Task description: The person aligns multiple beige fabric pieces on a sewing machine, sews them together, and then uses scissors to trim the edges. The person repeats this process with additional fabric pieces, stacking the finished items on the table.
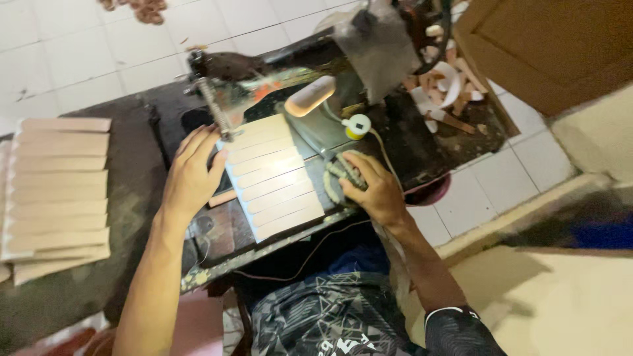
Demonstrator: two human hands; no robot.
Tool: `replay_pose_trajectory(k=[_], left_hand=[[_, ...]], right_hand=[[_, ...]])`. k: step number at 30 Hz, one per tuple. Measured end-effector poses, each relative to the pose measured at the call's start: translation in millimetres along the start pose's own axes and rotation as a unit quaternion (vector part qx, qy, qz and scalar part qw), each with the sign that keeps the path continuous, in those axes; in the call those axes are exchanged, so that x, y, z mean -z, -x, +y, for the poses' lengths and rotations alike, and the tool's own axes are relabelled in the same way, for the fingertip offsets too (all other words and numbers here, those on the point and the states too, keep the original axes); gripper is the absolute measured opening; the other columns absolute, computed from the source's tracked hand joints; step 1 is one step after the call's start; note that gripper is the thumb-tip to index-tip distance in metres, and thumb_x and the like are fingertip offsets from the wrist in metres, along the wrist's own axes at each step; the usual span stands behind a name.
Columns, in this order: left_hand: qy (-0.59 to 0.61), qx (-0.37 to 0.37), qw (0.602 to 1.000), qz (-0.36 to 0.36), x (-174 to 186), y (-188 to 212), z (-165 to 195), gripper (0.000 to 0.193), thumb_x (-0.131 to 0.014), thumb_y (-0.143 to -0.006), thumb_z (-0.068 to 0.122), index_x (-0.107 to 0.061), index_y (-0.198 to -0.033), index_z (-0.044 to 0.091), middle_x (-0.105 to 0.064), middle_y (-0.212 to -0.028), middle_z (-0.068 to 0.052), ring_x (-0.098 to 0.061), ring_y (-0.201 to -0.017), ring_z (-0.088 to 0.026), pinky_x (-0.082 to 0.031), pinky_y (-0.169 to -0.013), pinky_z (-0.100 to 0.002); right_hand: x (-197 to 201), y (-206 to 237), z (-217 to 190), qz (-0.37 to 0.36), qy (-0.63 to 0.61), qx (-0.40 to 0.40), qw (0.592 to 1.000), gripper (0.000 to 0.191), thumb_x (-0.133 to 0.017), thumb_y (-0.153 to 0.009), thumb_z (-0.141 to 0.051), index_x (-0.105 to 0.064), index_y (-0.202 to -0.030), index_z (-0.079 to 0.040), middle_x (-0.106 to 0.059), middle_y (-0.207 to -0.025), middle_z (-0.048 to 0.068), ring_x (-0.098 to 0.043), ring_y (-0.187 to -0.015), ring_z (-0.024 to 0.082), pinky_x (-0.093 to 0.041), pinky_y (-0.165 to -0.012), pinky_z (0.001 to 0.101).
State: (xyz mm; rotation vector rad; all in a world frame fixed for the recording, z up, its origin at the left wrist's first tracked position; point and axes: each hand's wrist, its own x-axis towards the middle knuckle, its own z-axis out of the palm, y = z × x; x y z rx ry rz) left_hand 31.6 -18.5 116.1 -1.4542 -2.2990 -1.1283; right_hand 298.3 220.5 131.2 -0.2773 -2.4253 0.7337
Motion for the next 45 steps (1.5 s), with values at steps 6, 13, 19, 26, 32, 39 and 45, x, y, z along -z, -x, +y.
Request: replay_pose_trajectory(k=[6,13,19,26,32,39,45], left_hand=[[-0.012,0.006,1.000,0.027,3,1,15,0.035,-0.071,-0.096,0.007,-0.065,-0.129,-0.002,-0.065,-0.133,-0.020,-0.061,-0.125,-0.038,-0.049,-0.108,-0.044],[-0.069,-0.167,0.982,0.063,5,-19,90,0.017,-0.079,-0.094,0.001,-0.068,-0.106,0.004,-0.071,-0.108,-0.011,-0.068,-0.101,-0.028,-0.055,-0.094,-0.038],[0.074,-0.344,0.936,-0.028,-80,-75,204,0.024,-0.077,-0.088,0.008,-0.068,-0.109,0.001,-0.067,-0.117,-0.011,-0.064,-0.116,-0.030,-0.055,-0.098,-0.039],[-0.084,-0.270,0.949,-0.136,-257,-198,247,0.029,-0.067,-0.085,0.011,-0.067,-0.112,0.001,-0.067,-0.114,-0.017,-0.064,-0.113,-0.035,-0.056,-0.087,-0.043],[-0.159,-0.221,0.933,-0.237,-326,-220,215,0.017,-0.065,-0.091,0.015,-0.070,-0.105,0.008,-0.072,-0.105,-0.017,-0.071,-0.097,-0.034,-0.059,-0.077,-0.044],[0.270,0.033,0.939,-0.212,-292,-263,218,0.020,-0.058,-0.096,0.010,-0.064,-0.114,0.003,-0.074,-0.103,-0.013,-0.076,-0.067,-0.018,-0.057,-0.041,-0.029],[-0.159,-0.119,0.954,-0.223,-316,-228,214,0.028,-0.052,-0.103,0.003,-0.061,-0.128,-0.003,-0.066,-0.107,-0.027,-0.072,-0.058,-0.023,-0.055,-0.038,-0.029]], right_hand=[[35,60,16,0.181,0.022,-0.112,0.977,0.054,-0.079,-0.092,-0.026,-0.063,-0.138,-0.003,-0.069,-0.120,0.014,-0.067,-0.093,0.023,-0.057,-0.080,0.0356],[119,63,91,0.251,0.169,-0.125,0.945,0.057,-0.073,-0.102,-0.040,-0.063,-0.144,-0.003,-0.068,-0.121,0.015,-0.069,-0.105,0.023,-0.056,-0.089,0.0351],[134,39,142,0.221,0.106,-0.206,0.947,0.060,-0.078,-0.093,-0.041,-0.066,-0.137,-0.001,-0.068,-0.104,0.014,-0.067,-0.089,0.020,-0.056,-0.078,0.0333],[113,13,186,0.248,-0.022,-0.298,0.921,0.057,-0.073,-0.093,-0.040,-0.064,-0.137,-0.004,-0.074,-0.099,0.014,-0.068,-0.082,0.017,-0.055,-0.071,0.0320],[103,14,187,0.270,0.012,-0.269,0.924,0.054,-0.074,-0.099,-0.035,-0.060,-0.139,-0.002,-0.073,-0.094,0.016,-0.069,-0.077,0.017,-0.054,-0.070,0.0318],[102,11,175,0.253,-0.007,-0.358,0.899,0.048,-0.072,-0.098,-0.028,-0.058,-0.137,-0.003,-0.068,-0.078,0.017,-0.062,-0.062,0.023,-0.047,-0.058,0.0385],[101,11,176,0.303,0.053,-0.192,0.932,0.056,-0.074,-0.107,-0.036,-0.056,-0.143,0.002,-0.073,-0.115,0.023,-0.072,-0.103,0.028,-0.058,-0.085,0.0368]])
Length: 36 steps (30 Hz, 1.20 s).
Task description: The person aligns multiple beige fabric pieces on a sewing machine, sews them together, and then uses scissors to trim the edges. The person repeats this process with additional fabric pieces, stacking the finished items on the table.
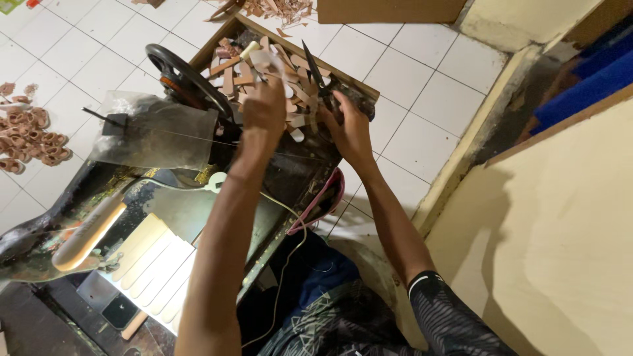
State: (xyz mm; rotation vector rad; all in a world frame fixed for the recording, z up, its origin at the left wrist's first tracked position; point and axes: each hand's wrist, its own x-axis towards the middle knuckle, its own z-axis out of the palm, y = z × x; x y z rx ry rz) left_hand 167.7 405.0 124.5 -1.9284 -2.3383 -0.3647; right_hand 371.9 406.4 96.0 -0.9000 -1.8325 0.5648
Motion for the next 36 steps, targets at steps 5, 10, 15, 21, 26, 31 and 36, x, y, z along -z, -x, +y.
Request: replay_pose_trajectory(k=[5,10,15,21,26,31,36], left_hand=[[-0.212,-0.083,0.972,0.065,-6,17,19,0.029,-0.063,-0.096,0.013,-0.063,-0.123,0.000,-0.070,-0.111,-0.016,-0.071,-0.099,-0.028,-0.061,-0.076,-0.039],[-0.052,-0.178,0.979,0.084,50,95,49,0.049,-0.066,-0.086,0.008,-0.059,-0.132,-0.009,-0.071,-0.106,-0.020,-0.070,-0.095,-0.029,-0.059,-0.073,-0.034],[0.184,-0.275,0.930,0.164,97,204,32,0.028,-0.068,-0.093,0.014,-0.066,-0.114,-0.004,-0.071,-0.117,-0.017,-0.069,-0.110,-0.032,-0.057,-0.094,-0.039],[0.205,-0.040,0.973,0.099,121,293,-58,0.025,-0.065,-0.090,0.013,-0.070,-0.112,0.002,-0.074,-0.101,-0.015,-0.072,-0.088,-0.032,-0.059,-0.075,-0.041],[0.026,0.198,0.975,0.096,128,356,-138,0.021,-0.068,-0.099,0.023,-0.072,-0.091,0.004,-0.069,-0.086,-0.021,-0.068,-0.076,-0.040,-0.056,-0.069,-0.047],[0.109,0.168,0.950,0.239,118,381,-192,0.015,-0.062,-0.097,0.005,-0.068,-0.108,-0.002,-0.069,-0.113,-0.021,-0.063,-0.106,-0.042,-0.052,-0.092,-0.048],[0.180,0.086,0.956,0.213,116,376,-210,0.033,-0.064,-0.097,0.005,-0.064,-0.126,-0.009,-0.063,-0.128,-0.027,-0.058,-0.120,-0.044,-0.046,-0.104,-0.045]], right_hand=[[3,-7,0,-0.069,-0.018,-0.154,0.986,0.069,-0.077,-0.086,-0.041,-0.056,-0.140,-0.004,-0.075,-0.109,0.020,-0.075,-0.095,0.028,-0.057,-0.082,0.0375],[-7,-21,12,-0.070,0.013,0.024,0.997,0.060,-0.077,-0.091,-0.026,-0.059,-0.142,-0.001,-0.067,-0.132,0.023,-0.067,-0.117,0.034,-0.054,-0.098,0.0403],[-35,-30,35,-0.117,0.112,0.020,0.986,0.050,-0.080,-0.090,-0.026,-0.066,-0.133,-0.003,-0.067,-0.122,0.022,-0.066,-0.108,0.039,-0.053,-0.092,0.0443],[-27,-29,20,-0.082,0.145,0.123,0.978,0.040,-0.080,-0.091,-0.023,-0.071,-0.123,0.000,-0.066,-0.115,0.023,-0.064,-0.105,0.041,-0.052,-0.090,0.0488],[1,6,-69,-0.011,0.043,0.185,0.982,0.014,-0.074,-0.114,-0.016,-0.075,-0.113,-0.002,-0.073,-0.110,0.014,-0.070,-0.102,0.030,-0.055,-0.091,0.0398],[-41,73,-173,-0.234,-0.094,0.257,0.933,0.015,-0.074,-0.103,-0.018,-0.075,-0.113,-0.006,-0.076,-0.105,0.011,-0.074,-0.086,0.019,-0.058,-0.079,0.0302],[-175,75,-229,-0.399,-0.258,0.215,0.853,0.029,-0.068,-0.104,-0.017,-0.064,-0.123,0.004,-0.075,-0.114,0.016,-0.073,-0.103,0.022,-0.057,-0.090,0.0328]])
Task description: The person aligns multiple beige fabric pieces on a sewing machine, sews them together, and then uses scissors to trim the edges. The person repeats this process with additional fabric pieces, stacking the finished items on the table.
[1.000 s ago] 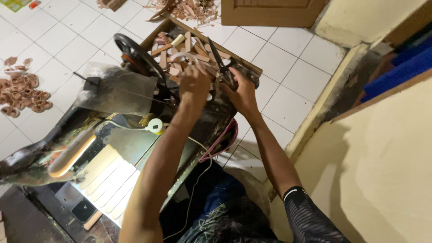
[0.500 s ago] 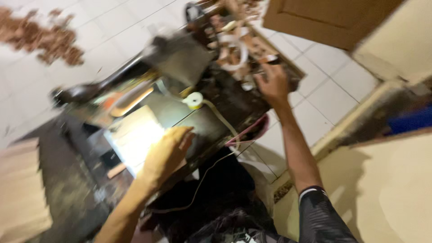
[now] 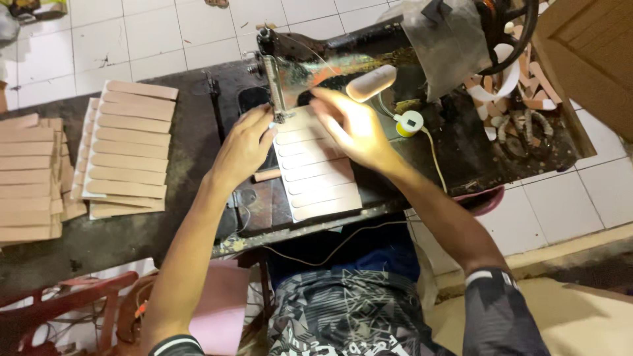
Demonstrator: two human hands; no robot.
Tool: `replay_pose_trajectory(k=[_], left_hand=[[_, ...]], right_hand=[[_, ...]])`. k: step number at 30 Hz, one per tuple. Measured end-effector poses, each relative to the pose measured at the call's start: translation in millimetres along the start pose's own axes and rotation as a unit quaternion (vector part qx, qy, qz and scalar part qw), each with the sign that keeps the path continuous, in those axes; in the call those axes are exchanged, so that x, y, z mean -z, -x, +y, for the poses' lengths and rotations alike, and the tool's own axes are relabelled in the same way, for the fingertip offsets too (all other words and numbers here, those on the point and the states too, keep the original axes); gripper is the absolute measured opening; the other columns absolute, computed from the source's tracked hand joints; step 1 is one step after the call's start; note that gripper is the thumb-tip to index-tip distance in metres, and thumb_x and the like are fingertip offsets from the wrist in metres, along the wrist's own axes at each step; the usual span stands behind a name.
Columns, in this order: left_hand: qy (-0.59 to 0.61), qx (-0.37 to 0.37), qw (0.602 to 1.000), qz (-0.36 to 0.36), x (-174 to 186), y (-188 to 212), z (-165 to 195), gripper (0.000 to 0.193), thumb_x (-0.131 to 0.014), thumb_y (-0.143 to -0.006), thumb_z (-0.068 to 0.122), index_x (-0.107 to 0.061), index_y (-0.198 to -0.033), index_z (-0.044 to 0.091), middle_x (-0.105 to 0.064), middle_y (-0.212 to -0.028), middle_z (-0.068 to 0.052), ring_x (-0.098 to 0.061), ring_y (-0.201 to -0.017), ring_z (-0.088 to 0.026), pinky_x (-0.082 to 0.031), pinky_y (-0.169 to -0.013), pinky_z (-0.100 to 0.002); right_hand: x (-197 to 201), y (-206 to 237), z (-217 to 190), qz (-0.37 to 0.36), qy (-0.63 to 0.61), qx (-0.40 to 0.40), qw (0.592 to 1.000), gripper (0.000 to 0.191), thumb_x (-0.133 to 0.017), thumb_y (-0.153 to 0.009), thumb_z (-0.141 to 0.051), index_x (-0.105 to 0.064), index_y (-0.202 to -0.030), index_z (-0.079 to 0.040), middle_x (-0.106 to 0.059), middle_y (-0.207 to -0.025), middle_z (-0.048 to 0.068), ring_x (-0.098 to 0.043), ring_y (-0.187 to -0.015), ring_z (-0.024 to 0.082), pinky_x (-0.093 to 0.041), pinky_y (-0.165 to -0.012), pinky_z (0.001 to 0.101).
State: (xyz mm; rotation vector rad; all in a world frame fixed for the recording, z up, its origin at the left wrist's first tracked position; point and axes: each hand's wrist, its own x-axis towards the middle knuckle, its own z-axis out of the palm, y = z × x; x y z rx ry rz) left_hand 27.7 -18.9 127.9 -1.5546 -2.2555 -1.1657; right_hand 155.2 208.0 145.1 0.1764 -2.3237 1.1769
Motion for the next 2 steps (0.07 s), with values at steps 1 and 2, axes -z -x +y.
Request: replay_pose_trajectory(k=[1,2], left_hand=[[-0.012,-0.012,1.000,0.000,1,2,-1,0.032,-0.065,-0.097,0.006,-0.065,-0.125,-0.010,-0.064,-0.128,-0.027,-0.059,-0.120,-0.043,-0.046,-0.105,-0.044],[-0.025,-0.025,0.999,0.003,1,3,-3,0.032,-0.065,-0.097,0.007,-0.065,-0.124,-0.010,-0.064,-0.128,-0.028,-0.059,-0.120,-0.042,-0.047,-0.106,-0.043]], right_hand=[[-13,-24,12,-0.023,-0.041,-0.024,0.999,0.021,-0.066,-0.105,-0.017,-0.065,-0.113,0.003,-0.076,-0.111,0.015,-0.074,-0.104,0.022,-0.056,-0.090,0.0336],[-24,-44,22,-0.020,-0.039,-0.021,0.999,0.021,-0.066,-0.105,-0.017,-0.065,-0.113,0.003,-0.076,-0.111,0.015,-0.074,-0.104,0.022,-0.056,-0.090,0.0336]])
